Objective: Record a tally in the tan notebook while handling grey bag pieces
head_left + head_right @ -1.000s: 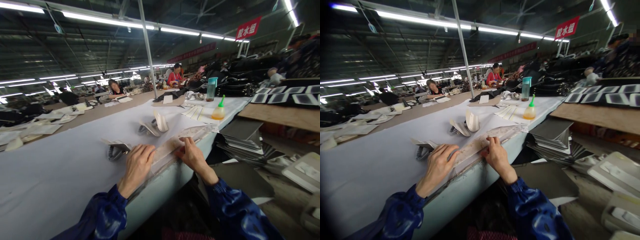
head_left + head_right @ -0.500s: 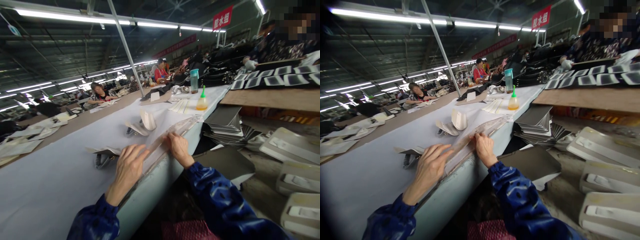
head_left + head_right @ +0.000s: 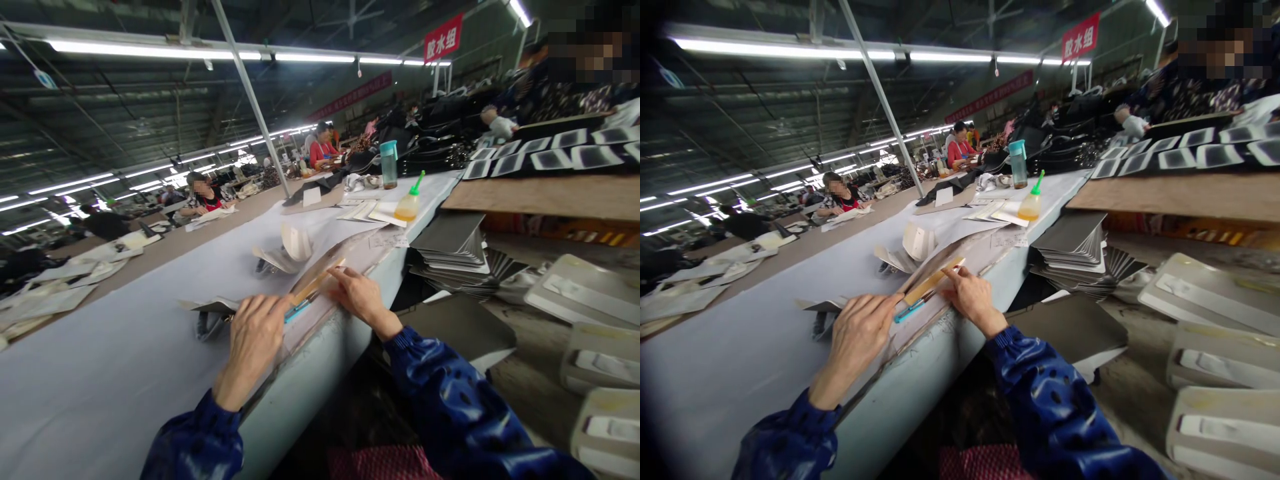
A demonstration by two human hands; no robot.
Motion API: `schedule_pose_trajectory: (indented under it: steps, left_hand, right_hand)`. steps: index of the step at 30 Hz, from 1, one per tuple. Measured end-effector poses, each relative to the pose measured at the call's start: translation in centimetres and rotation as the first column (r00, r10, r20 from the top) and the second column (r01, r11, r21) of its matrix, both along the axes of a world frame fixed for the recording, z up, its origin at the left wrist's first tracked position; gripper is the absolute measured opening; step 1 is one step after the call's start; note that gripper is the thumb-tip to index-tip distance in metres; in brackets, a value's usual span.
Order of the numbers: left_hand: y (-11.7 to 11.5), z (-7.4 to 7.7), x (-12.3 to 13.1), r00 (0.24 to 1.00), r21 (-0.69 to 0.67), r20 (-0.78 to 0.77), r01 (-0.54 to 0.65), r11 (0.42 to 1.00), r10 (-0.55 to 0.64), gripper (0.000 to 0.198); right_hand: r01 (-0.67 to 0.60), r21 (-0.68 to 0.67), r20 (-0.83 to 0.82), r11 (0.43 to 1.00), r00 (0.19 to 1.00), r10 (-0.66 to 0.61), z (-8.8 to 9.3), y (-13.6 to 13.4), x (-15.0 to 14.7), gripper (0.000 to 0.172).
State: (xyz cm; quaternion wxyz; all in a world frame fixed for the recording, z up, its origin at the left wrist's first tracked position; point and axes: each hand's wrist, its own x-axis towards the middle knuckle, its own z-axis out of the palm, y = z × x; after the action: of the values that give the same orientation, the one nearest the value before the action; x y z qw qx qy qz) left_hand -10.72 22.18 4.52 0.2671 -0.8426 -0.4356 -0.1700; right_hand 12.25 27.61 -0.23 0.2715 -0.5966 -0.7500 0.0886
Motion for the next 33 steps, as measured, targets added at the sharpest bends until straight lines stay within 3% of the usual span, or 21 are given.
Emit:
schedule_pose_trajectory:
  steps: [3,6,10,17,27,33]
  left_hand:
    - [0.0,0.0,0.2,1.0,-0.004,0.004,0.004,1.0,-0.004,0.025]
    - [0.0,0.0,0.3,1.0,-0.005,0.018,0.004,1.0,-0.004,0.025]
    - [-0.1,-0.1,0.4,0.999,-0.008,0.041,-0.006,1.0,0.006,0.026]
    - [-0.4,0.1,0.4,0.998,-0.033,0.051,-0.026,0.999,0.028,0.03]
    - [-0.5,0.0,0.4,0.993,-0.104,0.091,-0.068,0.992,0.077,0.031]
    - [-0.5,-0.5,0.4,0.99,-0.107,0.121,-0.06,0.992,0.073,0.038]
  right_hand:
    - [-0.002,-0.012,0.0,1.0,1.0,0.002,0.0,-0.2,-0.1,0.034]
    - [0.084,-0.023,-0.008,0.996,0.996,-0.084,0.0,0.2,-0.1,0.033]
    - [0.218,-0.066,0.022,0.974,0.976,-0.217,1.0,2.0,-0.4,0.036]
    - [0.301,-0.123,0.122,0.946,0.95,-0.287,2.2,4.6,-2.2,0.032]
    - [0.321,-0.197,0.119,0.926,0.946,-0.302,1.6,6.5,-1.2,0.034]
    - [0.246,-0.236,0.019,0.94,0.968,-0.249,1.9,6.3,-0.6,0.028]
